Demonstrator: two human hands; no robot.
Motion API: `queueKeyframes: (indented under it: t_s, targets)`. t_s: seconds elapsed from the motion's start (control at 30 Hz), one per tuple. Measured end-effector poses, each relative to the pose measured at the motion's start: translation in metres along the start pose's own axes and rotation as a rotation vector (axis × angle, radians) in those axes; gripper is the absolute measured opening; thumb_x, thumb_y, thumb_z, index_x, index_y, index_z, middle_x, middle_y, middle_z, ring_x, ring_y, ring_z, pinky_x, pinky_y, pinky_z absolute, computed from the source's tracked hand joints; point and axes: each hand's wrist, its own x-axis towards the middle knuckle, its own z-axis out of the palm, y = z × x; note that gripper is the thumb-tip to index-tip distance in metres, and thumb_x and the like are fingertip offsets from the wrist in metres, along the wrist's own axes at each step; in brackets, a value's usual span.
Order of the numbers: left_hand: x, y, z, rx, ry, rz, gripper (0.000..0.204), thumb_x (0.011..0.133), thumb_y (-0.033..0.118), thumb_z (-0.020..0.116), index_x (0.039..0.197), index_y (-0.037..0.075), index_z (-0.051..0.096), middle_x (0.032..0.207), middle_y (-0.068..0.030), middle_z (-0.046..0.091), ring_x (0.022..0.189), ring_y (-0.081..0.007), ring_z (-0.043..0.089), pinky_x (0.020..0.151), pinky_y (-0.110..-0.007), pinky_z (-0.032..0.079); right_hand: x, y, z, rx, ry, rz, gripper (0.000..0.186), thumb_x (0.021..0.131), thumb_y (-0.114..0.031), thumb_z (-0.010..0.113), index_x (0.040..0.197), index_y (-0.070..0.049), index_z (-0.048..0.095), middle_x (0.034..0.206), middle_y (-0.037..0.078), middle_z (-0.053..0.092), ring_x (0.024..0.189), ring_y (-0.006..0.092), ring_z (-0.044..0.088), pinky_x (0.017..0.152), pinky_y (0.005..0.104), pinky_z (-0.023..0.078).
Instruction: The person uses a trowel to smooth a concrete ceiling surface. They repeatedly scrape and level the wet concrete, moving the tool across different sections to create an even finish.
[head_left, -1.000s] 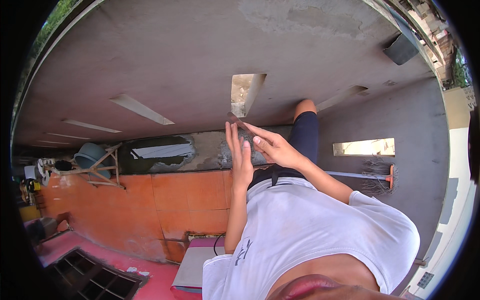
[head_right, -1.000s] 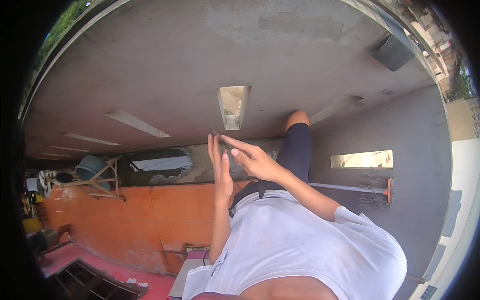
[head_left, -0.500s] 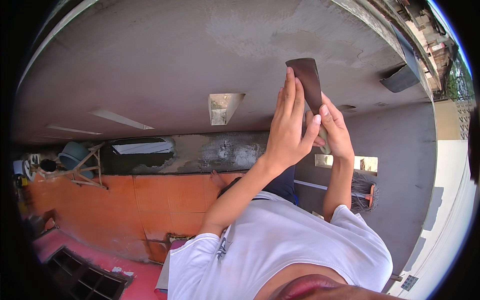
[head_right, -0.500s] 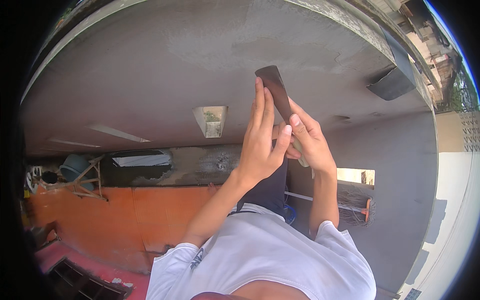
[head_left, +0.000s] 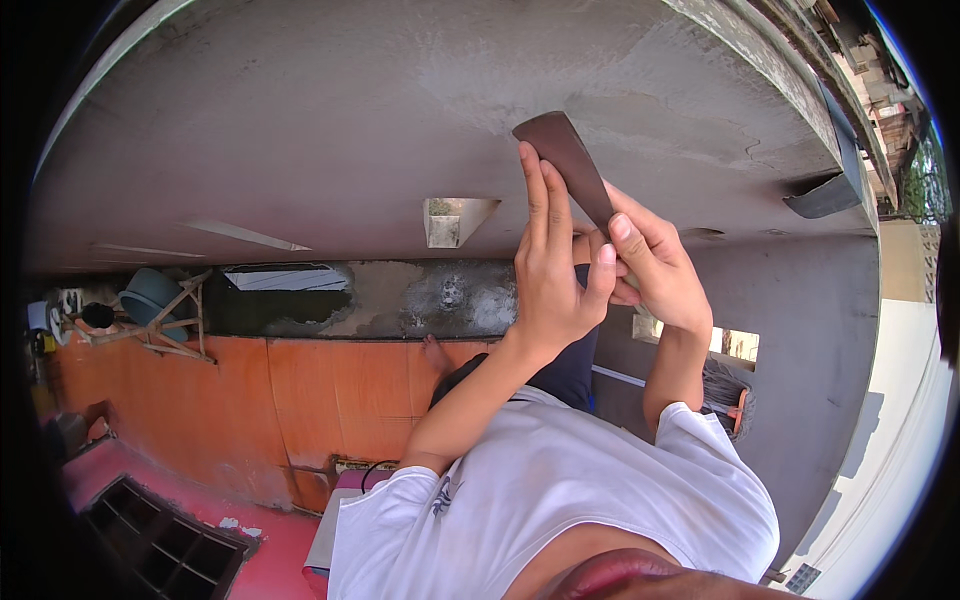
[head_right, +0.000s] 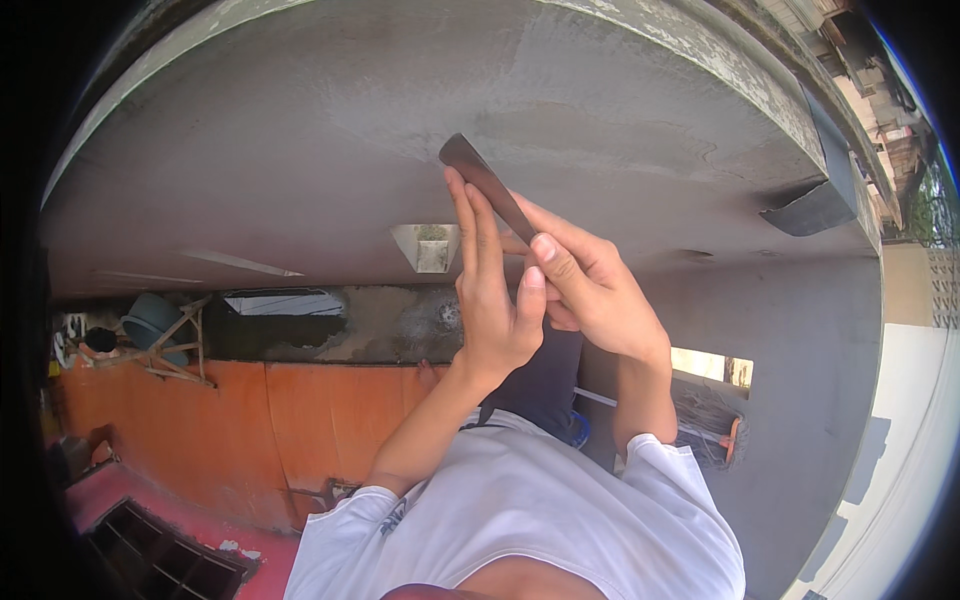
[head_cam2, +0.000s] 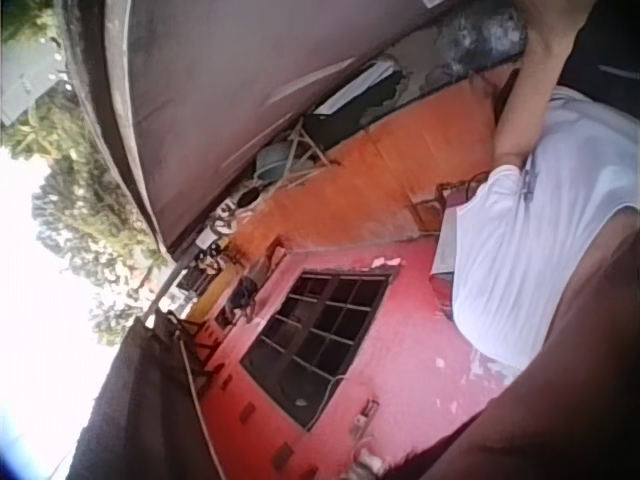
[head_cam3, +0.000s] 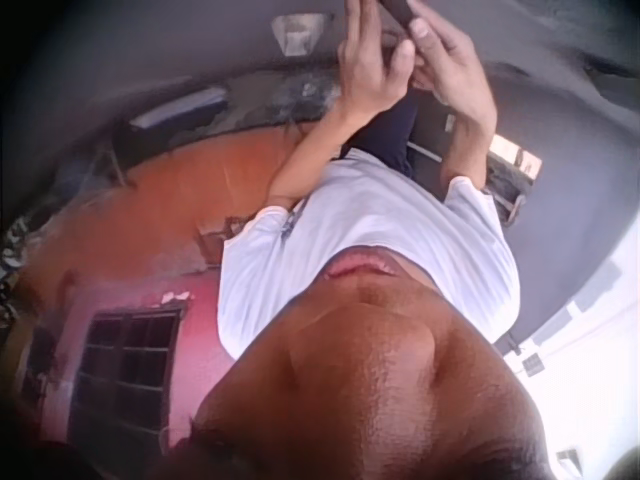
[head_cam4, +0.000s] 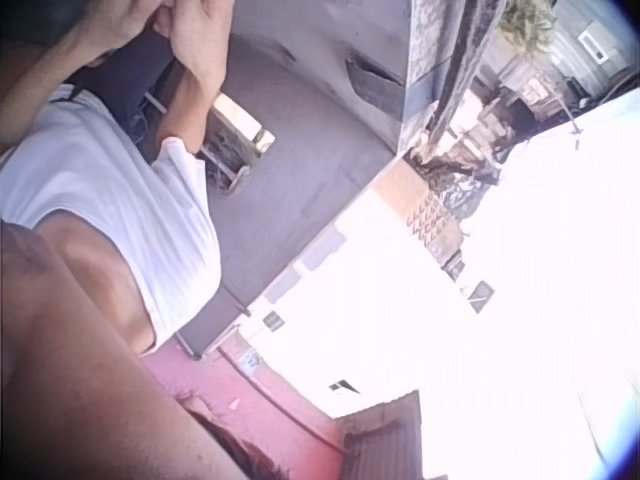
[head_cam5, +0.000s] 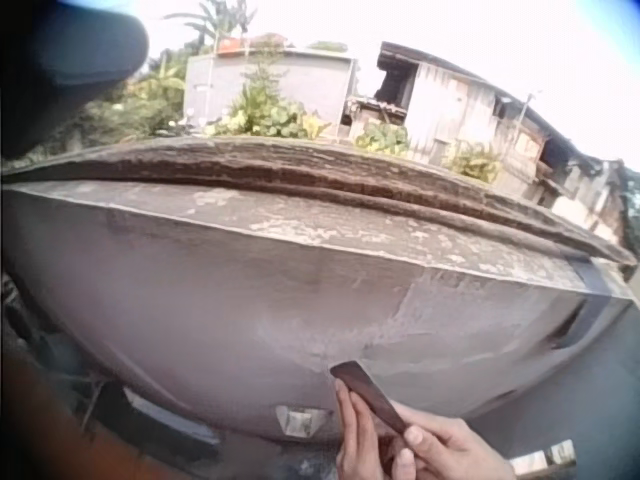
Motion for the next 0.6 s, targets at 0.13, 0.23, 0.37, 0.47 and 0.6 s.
queueKeyframes:
  t_s: [0.13,0.23,0.37,0.47,0.6]
  targets:
    - [-0.003,0.007,-0.006,-0.057,-0.031,-0.064,0.08,0.092,0.028,0.054,0.152,-0.013,0.021,0.158,-0.0384,0.015,0.112,-0.0456,0.063,0.085,-0.042,0.056,-0.01,0.003,0.001,0.171,0.008,0.014,0.05,0.108,-0.031,0.047,0.151,-0.006,0.043,0.065,-0.005,0.045,0.05,0.0023,0.035,0.043,0.0209,0.028]
    - [0.003,0.002,-0.019,-0.013,0.087,-0.072,0.078,0.093,0.03,0.054,0.151,-0.012,0.024,0.158,-0.0374,0.017,0.122,-0.0474,0.058,0.088,-0.042,0.055,0.01,0.001,0.026,0.07,0.013,0.025,0.056,0.108,-0.035,0.046,0.152,-0.001,0.038,0.062,-0.005,0.045,0.047,0.0015,0.032,0.04,0.0189,0.025]
    - [0.003,-0.011,-0.028,0.106,0.094,0.07,0.075,0.092,0.029,0.054,0.15,-0.011,0.03,0.156,-0.0363,0.025,0.126,-0.0473,0.055,0.09,-0.041,0.055,0.006,0.011,0.037,0.12,0.04,0.011,0.053,0.107,-0.035,0.047,0.151,-0.006,0.042,0.068,-0.004,0.049,0.052,0.0027,0.038,0.044,0.0214,0.03]
    - [0.0,-0.002,-0.028,0.099,0.04,0.036,0.08,0.085,0.026,0.061,0.15,-0.01,0.033,0.156,-0.0318,0.03,0.111,-0.0404,0.065,0.08,-0.038,0.056,0.001,0.027,0.025,0.312,0.013,-0.04,0.055,0.108,-0.039,0.044,0.151,-0.005,0.04,0.066,-0.004,0.046,0.047,0.0024,0.035,0.04,0.0187,0.03]
    - [0.001,0.003,-0.037,0.149,-0.038,0.008,0.079,0.082,0.023,0.063,0.149,-0.008,0.035,0.155,-0.0305,0.032,0.113,-0.0411,0.061,0.081,-0.039,0.056,0.003,0.06,0.037,0.504,0.01,-0.166,0.057,0.107,-0.043,0.041,0.149,-0.004,0.039,0.066,-0.002,0.051,0.04,0.0028,0.035,0.037,0.0188,0.03]
